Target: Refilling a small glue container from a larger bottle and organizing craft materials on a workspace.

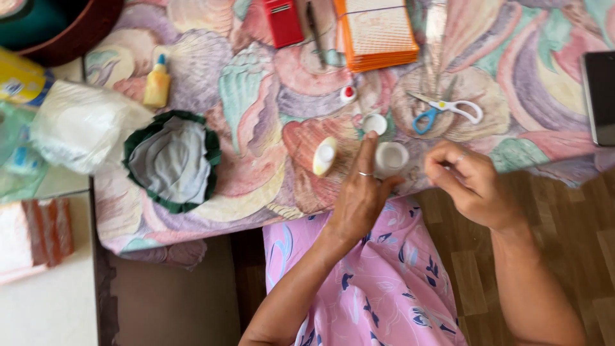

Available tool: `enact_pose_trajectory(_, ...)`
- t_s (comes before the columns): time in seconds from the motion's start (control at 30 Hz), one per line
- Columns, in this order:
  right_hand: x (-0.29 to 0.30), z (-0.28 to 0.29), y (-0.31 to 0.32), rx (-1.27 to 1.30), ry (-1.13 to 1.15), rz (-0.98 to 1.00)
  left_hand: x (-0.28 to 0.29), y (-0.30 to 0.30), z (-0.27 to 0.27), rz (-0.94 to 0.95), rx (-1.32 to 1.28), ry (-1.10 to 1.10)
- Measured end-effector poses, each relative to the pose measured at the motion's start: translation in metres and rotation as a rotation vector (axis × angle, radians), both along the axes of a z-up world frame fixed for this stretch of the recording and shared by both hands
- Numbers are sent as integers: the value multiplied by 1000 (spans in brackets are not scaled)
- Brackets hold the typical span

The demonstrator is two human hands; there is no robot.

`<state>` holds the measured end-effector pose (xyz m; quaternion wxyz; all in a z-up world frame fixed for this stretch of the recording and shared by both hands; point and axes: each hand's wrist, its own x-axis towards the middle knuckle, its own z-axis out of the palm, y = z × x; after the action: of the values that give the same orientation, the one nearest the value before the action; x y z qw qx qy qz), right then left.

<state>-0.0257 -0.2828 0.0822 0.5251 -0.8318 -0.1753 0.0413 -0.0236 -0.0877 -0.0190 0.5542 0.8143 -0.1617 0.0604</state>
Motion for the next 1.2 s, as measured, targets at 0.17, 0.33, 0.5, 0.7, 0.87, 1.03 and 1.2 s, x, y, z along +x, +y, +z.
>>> enact_pose_trajectory(0.17, -20, 30, 14, 81, -90, 42, -14, 3, 6, -5, 14, -171)
enact_pose_trajectory(0.33, -29, 17, 5, 270, -114, 21, -29, 9, 27, 85, 158, -236)
enact_pose_trajectory(0.5, -17, 10, 19, 342, -79, -45, -45, 40, 52, 186, 213, -529)
enact_pose_trajectory(0.7, -16, 38, 93, 249, -188, 78, -25, 158, 56, 703, 354, -567)
enact_pose_trajectory(0.87, 1, 31, 173, 248, -247, 245, -15, 255, 17, 810, 735, -147)
enact_pose_trajectory(1.03, 24, 8, 228, 170, -446, 221, -43, 231, 46, 542, 545, -236)
enact_pose_trajectory(1.2, 46, -37, 267, 242, -436, 203, -49, 258, 46, 547, 52, -21)
